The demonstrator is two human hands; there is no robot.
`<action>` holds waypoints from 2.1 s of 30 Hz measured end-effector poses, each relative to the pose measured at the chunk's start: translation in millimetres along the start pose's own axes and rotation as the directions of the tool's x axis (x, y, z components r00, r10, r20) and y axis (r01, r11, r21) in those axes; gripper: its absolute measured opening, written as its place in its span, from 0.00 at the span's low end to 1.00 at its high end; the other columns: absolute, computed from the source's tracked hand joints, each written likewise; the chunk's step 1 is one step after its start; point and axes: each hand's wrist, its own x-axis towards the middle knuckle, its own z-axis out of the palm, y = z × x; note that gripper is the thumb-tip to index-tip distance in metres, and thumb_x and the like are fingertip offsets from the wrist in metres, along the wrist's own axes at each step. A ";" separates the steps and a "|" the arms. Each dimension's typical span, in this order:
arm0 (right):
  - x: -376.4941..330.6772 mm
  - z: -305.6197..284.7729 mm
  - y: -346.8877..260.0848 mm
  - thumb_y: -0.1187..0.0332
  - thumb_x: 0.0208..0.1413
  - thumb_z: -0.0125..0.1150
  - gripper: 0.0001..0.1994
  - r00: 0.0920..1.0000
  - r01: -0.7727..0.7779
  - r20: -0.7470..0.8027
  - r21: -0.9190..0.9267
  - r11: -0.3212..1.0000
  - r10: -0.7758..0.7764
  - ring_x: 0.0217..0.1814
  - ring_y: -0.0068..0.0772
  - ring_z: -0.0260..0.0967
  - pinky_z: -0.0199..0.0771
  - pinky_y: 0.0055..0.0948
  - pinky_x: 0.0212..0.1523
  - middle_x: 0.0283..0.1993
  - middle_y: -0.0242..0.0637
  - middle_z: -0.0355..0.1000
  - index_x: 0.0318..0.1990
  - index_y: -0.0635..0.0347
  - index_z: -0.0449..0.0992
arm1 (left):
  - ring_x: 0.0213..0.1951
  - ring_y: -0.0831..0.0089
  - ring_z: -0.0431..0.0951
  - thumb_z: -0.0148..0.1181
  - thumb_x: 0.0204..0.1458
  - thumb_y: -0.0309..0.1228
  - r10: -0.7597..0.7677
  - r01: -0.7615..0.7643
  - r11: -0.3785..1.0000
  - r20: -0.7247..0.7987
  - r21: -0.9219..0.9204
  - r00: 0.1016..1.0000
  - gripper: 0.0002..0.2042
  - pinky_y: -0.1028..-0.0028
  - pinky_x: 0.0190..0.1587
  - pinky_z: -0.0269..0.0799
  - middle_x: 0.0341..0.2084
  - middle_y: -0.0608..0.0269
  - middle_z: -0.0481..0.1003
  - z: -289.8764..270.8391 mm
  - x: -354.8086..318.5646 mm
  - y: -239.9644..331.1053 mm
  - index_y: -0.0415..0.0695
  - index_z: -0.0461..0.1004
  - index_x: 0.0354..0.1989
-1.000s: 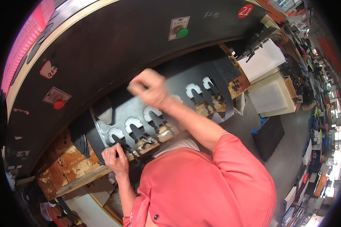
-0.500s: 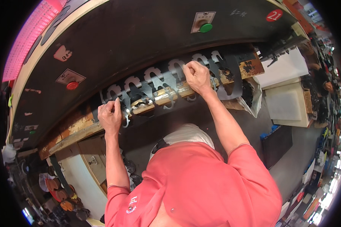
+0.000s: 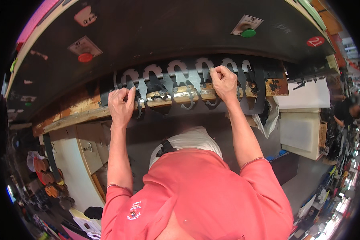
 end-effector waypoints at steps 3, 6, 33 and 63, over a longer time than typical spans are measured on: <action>0.8 -3.1 7.0 0.67 0.63 0.68 0.11 0.999 -0.038 0.027 -0.017 0.999 0.038 0.25 0.16 0.59 0.63 0.24 0.29 0.22 0.28 0.65 0.32 0.65 0.78 | 0.24 0.58 0.72 0.72 0.57 0.30 -0.026 0.026 1.000 0.006 -0.011 1.000 0.15 0.62 0.42 0.67 0.17 0.61 0.72 -1.5 -1.4 1.3 0.44 0.72 0.21; 3.4 -7.9 5.0 0.66 0.65 0.68 0.12 0.988 -0.150 0.041 0.091 0.984 0.147 0.28 0.13 0.59 0.63 0.22 0.30 0.23 0.23 0.66 0.32 0.66 0.80 | 0.25 0.58 0.74 0.72 0.55 0.29 -0.042 0.042 0.999 0.032 -0.015 0.999 0.14 0.62 0.42 0.68 0.18 0.60 0.74 -4.0 1.6 3.5 0.43 0.74 0.21; 118.2 167.2 -111.4 0.68 0.52 0.78 0.39 0.813 -0.452 0.567 0.477 0.754 0.129 0.70 0.40 0.69 0.67 0.37 0.72 0.72 0.52 0.66 0.72 0.66 0.67 | 0.59 0.48 0.77 0.67 0.57 0.20 -0.174 0.156 0.979 0.138 0.133 0.975 0.23 0.57 0.61 0.72 0.53 0.51 0.82 19.8 89.7 -22.0 0.39 0.75 0.62; 118.6 157.1 -89.8 0.67 0.57 0.72 0.38 0.799 -0.588 0.582 0.703 0.400 0.153 0.82 0.45 0.56 0.55 0.39 0.78 0.76 0.54 0.63 0.73 0.71 0.65 | 0.33 0.80 0.84 0.61 0.69 0.28 -0.637 0.637 0.654 0.158 -0.408 0.755 0.11 0.79 0.33 0.82 0.35 0.62 0.84 36.9 122.5 -34.0 0.35 0.82 0.52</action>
